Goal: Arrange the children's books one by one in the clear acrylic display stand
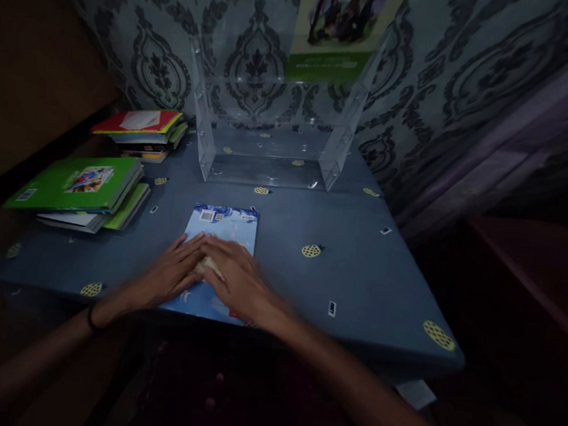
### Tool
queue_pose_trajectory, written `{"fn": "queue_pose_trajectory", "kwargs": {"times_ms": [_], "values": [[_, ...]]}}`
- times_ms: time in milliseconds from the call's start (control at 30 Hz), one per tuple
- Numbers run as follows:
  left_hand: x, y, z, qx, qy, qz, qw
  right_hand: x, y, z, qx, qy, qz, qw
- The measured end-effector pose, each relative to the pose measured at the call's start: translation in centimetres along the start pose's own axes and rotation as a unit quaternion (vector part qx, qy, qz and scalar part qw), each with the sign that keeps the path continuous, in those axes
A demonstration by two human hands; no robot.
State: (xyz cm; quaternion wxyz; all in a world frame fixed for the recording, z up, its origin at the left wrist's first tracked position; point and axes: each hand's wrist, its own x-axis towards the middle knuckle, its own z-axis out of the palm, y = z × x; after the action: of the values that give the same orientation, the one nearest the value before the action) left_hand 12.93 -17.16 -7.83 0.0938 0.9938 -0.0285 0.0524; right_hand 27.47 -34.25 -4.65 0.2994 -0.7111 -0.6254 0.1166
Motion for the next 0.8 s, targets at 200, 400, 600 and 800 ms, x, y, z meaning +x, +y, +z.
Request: {"fn": "queue_pose_trajectory", "kwargs": {"times_ms": [200,400,600,800], "values": [[0.2,-0.2,0.1,-0.007,0.006,-0.007,1.0,5.2,5.7,0.0,-0.146,-0.033,0.066,0.986],[-0.5,0.1,0.6,-0.019,0.047,-0.082,0.995,0.0,6.6,0.1,-0.191,0.003,0.088,0.978],[-0.8,0.2,1.3,-0.022,0.098,-0.112,0.989,-7.3,3.1,1.2,-0.183,-0.012,0.004,0.983],[-1.8,0.4,1.9,-0.028,0.152,-0.092,0.984,-10.1,1.3,1.4,-0.197,-0.031,-0.041,0.979]]}}
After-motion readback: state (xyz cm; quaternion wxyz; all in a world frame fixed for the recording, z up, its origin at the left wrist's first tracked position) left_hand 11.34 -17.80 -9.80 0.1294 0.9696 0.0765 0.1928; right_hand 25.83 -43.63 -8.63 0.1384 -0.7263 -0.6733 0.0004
